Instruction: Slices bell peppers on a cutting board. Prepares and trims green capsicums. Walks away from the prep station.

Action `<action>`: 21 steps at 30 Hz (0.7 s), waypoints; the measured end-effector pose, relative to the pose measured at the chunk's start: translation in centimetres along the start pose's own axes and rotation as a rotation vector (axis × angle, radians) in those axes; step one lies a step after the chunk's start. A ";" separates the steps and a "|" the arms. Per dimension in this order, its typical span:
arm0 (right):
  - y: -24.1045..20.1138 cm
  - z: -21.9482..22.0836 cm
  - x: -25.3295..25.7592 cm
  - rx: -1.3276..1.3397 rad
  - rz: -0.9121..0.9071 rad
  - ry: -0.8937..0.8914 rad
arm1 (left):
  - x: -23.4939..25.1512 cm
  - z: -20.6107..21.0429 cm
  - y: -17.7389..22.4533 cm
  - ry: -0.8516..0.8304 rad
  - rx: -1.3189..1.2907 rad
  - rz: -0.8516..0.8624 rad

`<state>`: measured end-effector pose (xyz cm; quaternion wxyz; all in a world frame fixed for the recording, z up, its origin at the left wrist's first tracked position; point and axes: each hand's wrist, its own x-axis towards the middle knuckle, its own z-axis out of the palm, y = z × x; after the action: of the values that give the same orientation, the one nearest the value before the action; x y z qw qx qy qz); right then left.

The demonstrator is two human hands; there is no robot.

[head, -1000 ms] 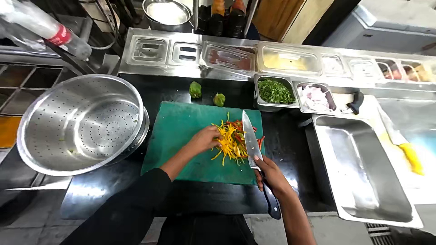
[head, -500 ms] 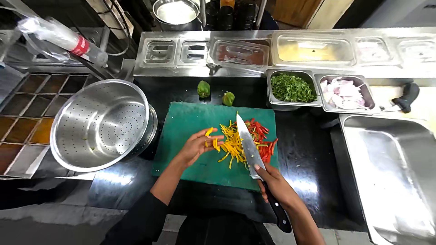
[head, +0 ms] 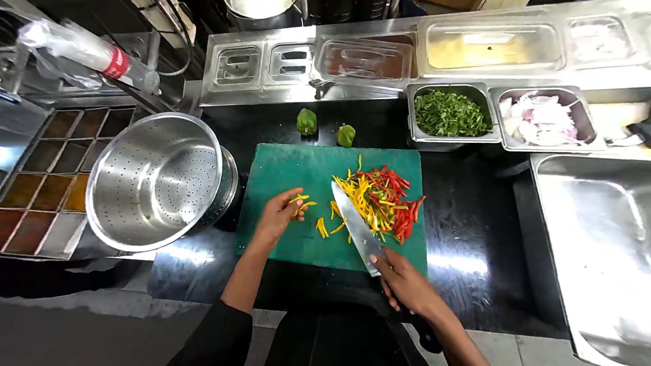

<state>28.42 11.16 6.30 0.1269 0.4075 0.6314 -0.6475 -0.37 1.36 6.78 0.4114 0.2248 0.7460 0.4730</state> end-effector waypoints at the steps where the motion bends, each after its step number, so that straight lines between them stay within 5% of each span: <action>1: 0.2 0.5 -0.5 -0.072 0.018 -0.024 | -0.3 -0.2 -0.1 0.067 0.012 0.020; 7: 2.4 1.1 -2.6 -0.125 0.078 0.004 | -1.9 1.9 -2.8 0.151 0.555 0.180; 11: 2.4 0.6 -2.7 -0.040 0.052 0.076 | -2.5 4.8 -3.7 0.125 0.651 0.146; 21: 0.8 3.4 -2.7 -0.269 0.037 0.123 | -4.0 4.9 -1.4 0.041 -0.083 -0.057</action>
<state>29.40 6.94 7.17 0.1534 0.4372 0.7115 -0.5283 5.97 0.39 6.10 0.4183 0.1764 0.7400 0.4963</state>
